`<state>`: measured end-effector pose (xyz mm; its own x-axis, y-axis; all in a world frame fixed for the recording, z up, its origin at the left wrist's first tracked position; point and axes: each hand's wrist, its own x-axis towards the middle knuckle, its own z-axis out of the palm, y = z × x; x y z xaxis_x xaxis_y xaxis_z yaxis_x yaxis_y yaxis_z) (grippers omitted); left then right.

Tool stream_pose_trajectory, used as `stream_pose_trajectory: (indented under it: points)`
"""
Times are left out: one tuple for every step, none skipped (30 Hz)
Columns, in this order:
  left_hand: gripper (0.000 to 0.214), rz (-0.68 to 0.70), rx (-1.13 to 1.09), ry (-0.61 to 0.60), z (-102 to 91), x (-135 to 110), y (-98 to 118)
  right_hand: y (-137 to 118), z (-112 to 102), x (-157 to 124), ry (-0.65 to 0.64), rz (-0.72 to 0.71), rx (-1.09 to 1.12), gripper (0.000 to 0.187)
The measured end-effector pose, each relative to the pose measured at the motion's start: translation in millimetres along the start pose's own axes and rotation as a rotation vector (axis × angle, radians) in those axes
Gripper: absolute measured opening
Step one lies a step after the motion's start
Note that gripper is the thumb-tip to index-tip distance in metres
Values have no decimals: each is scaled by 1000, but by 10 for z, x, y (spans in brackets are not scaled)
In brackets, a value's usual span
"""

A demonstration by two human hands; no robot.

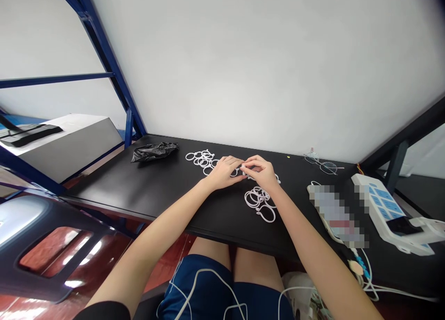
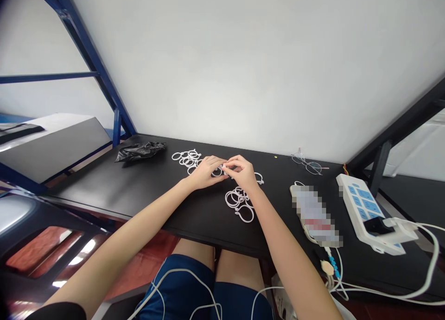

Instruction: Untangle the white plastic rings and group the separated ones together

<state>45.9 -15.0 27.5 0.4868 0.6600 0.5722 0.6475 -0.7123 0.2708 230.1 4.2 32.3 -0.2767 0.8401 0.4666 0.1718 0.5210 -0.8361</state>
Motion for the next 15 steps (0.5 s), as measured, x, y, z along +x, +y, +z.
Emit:
stream_pose_trajectory:
  points:
    - [40, -7, -6, -3, -1, 1, -1, 8, -2, 4, -7, 3, 27, 23]
    - [40, -17, -12, -2, 0, 2, -2, 16, -4, 7, -13, 5, 54, 24]
    - [40, -27, -18, 0, 1, 2, -4, 21, -5, 10, -21, 7, 81, 25]
    - [39, -36, -23, 4, 3, 2, -7, 23, -5, 12, -32, 12, 105, 25]
    - [39, -42, -27, 8, 7, 1, -10, 20, -4, 14, -48, 21, 127, 25]
    - [37, -45, -30, 14, 10, -1, -13, 15, -2, 15, -62, 32, 140, 25]
    - [36, -46, -31, 22, 14, -2, -17, 8, 0, 16, -74, 43, 142, 25]
    - [34, -48, -29, 32, 17, -3, -21, 1, 1, 16, -80, 53, 136, 26]
    - [33, -52, -26, 44, 19, -4, -25, -5, 2, 17, -81, 60, 123, 26]
    - [32, -58, -21, 55, 20, -4, -29, -9, 2, 18, -78, 66, 108, 26]
    - [31, -65, -15, 63, 19, -4, -34, -9, 1, 19, -73, 72, 90, 26]
    - [31, -71, -8, 67, 17, -4, -39, -8, -2, 18, -65, 79, 69, 26]
    - [30, -74, -1, 66, 14, -4, -45, -4, -6, 17, -55, 84, 42, 25]
    - [30, -71, 6, 62, 11, -4, -51, 0, -11, 15, -43, 85, 6, 24]
    - [30, -65, 15, 57, 8, -5, -59, 4, -17, 12, -30, 79, -39, 23]
